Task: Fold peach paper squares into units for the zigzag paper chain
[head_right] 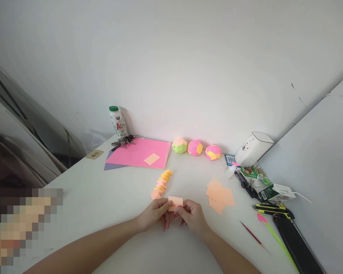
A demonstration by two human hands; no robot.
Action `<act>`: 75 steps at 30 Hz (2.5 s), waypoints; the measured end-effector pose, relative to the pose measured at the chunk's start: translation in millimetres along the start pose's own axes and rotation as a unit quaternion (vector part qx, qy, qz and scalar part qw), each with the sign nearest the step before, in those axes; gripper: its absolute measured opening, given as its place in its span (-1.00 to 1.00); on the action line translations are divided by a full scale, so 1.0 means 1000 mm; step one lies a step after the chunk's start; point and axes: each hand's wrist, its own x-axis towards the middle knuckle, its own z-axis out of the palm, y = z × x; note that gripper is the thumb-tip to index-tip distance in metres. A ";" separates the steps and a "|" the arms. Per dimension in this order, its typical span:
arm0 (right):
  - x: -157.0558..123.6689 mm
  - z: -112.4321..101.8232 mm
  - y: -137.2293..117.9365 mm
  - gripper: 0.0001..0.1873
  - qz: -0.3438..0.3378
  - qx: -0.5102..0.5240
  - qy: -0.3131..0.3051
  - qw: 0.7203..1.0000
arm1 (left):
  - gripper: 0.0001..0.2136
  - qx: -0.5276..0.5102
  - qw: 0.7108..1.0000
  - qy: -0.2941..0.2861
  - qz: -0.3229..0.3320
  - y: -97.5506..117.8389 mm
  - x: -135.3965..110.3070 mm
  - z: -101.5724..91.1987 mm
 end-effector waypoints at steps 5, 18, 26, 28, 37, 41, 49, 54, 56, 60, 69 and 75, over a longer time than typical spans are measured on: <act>0.001 0.000 -0.003 -0.63 0.014 0.002 0.008 1.000 | -0.57 -0.005 1.000 -0.009 0.000 0.001 -0.001 0.000; 0.006 0.002 0.003 -0.61 0.022 0.007 0.023 0.999 | -0.66 0.002 1.000 -0.020 0.009 -0.012 0.004 -0.005; 0.003 0.003 -0.002 -0.61 0.009 0.013 0.017 1.000 | -0.64 0.028 0.999 -0.039 0.006 -0.009 0.004 -0.004; 0.003 0.003 -0.002 -0.60 0.010 0.013 0.011 1.000 | -0.63 0.029 0.999 -0.042 0.004 -0.008 0.004 -0.004; 0.002 -0.001 -0.003 -0.66 0.016 -0.011 -0.029 0.999 | -0.63 0.012 1.000 -0.023 -0.009 -0.011 0.005 -0.004; 0.002 -0.001 -0.003 -0.64 0.020 -0.014 -0.027 0.999 | -0.62 0.011 1.000 -0.012 -0.015 -0.013 0.005 -0.005; 0.003 -0.001 0.000 -0.60 0.026 -0.007 -0.020 0.999 | -0.63 0.013 1.000 -0.022 -0.009 -0.016 0.007 -0.006; 0.002 -0.001 0.000 -0.60 0.027 -0.008 -0.018 0.999 | -0.63 0.026 0.999 -0.025 -0.014 -0.011 0.005 -0.005; 0.002 0.000 0.000 -0.60 0.026 -0.008 -0.018 0.999 | -0.63 0.026 0.999 -0.028 -0.009 -0.010 0.004 -0.004; 0.003 0.000 -0.001 -0.58 0.030 -0.009 -0.020 0.999 | -0.64 0.026 0.999 -0.026 -0.008 -0.011 0.003 -0.004; 0.002 0.001 -0.004 -0.62 0.027 0.001 -0.026 0.999 | -0.67 0.041 0.999 -0.032 -0.008 -0.005 0.002 -0.002; 0.000 0.002 -0.008 -0.63 0.017 0.005 -0.033 0.999 | -0.71 0.041 0.999 -0.028 -0.008 -0.011 0.003 -0.003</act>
